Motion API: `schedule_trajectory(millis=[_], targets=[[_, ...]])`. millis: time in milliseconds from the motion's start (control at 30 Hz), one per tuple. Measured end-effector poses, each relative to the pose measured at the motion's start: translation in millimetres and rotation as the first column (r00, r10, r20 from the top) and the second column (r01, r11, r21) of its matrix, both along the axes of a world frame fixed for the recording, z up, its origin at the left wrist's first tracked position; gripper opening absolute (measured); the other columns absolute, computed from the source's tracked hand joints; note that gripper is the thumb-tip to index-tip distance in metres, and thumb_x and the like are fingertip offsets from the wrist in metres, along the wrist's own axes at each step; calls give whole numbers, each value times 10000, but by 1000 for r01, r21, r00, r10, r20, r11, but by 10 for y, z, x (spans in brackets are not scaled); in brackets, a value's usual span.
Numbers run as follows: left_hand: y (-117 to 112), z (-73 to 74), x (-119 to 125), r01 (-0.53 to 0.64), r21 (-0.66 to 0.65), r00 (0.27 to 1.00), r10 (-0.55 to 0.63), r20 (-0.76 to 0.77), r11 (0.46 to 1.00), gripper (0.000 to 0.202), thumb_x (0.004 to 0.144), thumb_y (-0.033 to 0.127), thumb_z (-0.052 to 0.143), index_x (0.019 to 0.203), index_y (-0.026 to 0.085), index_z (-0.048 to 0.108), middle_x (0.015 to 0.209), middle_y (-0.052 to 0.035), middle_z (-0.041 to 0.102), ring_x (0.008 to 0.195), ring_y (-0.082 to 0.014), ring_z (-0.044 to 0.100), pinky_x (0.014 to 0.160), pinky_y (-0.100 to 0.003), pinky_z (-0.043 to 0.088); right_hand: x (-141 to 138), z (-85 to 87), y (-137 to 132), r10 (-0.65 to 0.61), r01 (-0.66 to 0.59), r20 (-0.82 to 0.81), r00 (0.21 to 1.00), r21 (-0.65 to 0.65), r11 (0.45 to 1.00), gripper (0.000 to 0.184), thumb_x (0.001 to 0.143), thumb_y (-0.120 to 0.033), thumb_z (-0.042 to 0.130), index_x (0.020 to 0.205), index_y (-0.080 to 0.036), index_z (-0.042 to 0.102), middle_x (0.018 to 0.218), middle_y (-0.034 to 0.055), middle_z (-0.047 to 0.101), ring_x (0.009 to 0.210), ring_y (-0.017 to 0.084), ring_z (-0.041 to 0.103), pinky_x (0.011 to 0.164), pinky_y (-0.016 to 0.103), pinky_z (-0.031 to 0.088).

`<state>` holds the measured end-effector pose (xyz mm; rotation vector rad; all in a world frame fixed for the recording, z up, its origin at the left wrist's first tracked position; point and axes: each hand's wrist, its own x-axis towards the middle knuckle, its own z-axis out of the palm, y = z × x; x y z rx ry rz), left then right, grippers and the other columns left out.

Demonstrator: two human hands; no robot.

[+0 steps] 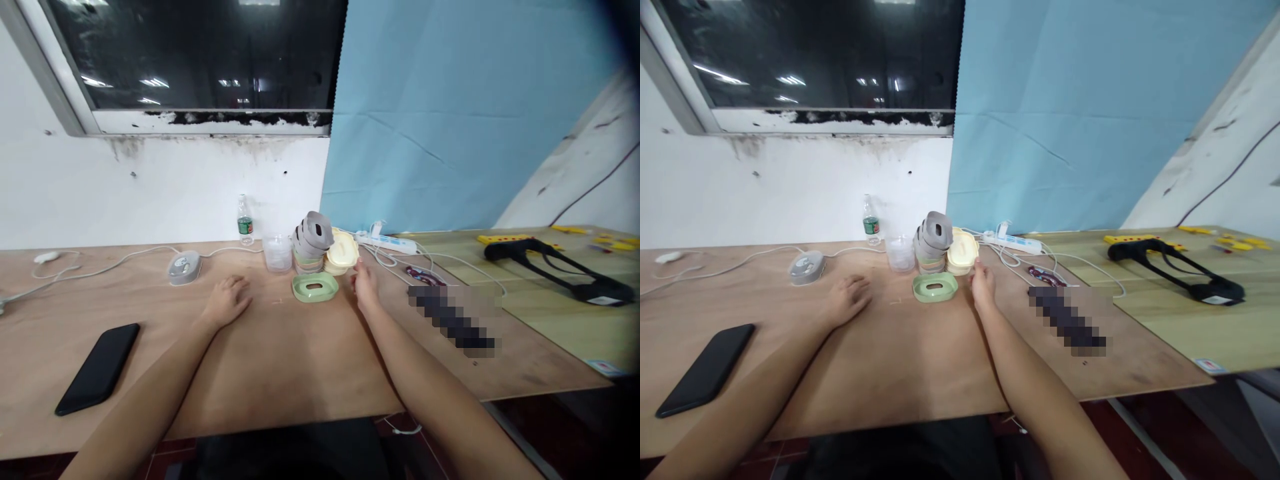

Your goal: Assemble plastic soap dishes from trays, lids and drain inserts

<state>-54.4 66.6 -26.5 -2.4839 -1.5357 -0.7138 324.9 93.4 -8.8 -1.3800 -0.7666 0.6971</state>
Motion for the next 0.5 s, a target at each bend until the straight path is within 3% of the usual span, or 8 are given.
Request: schedule_trajectory(millis=[133, 267, 400, 500], targets=[[-21, 0, 42, 186, -152, 982, -182, 41, 971, 398, 888, 431, 468, 1152, 174, 618, 1164, -108, 641, 1064, -244, 591, 951, -391, 463, 16, 3, 11, 41, -41, 40, 998, 11, 999, 441, 762, -640, 561, 748, -201, 524, 484, -41, 496, 366, 95, 384, 339, 230, 246], [1, -8, -37, 147, -174, 987, -133, 93, 974, 403, 885, 451, 466, 1127, 173, 629, 1135, -112, 659, 1049, -254, 603, 946, -410, 469, 46, -8, 49, 130, -131, 20, 991, 71, 989, 429, 699, -607, 636, 696, -203, 492, 503, -48, 503, 373, 83, 376, 353, 227, 253], [17, -12, -92, 107, -184, 990, -88, 112, 977, 408, 882, 466, 462, 1124, 181, 627, 1121, -102, 667, 1033, -253, 612, 932, -410, 479, 69, -8, 82, -32, 37, -29, 999, 222, 974, 413, 731, -603, 581, 723, -211, 453, 505, -64, 473, 407, 91, 389, 388, 224, 288], [19, -7, -95, 94, -197, 991, -72, 116, 976, 412, 877, 473, 466, 1119, 184, 632, 1123, -99, 668, 1033, -254, 613, 934, -409, 481, 99, 37, 76, -196, 199, -44, 980, 348, 916, 374, 765, -573, 539, 783, -217, 426, 531, -72, 452, 448, 105, 425, 434, 231, 331]])
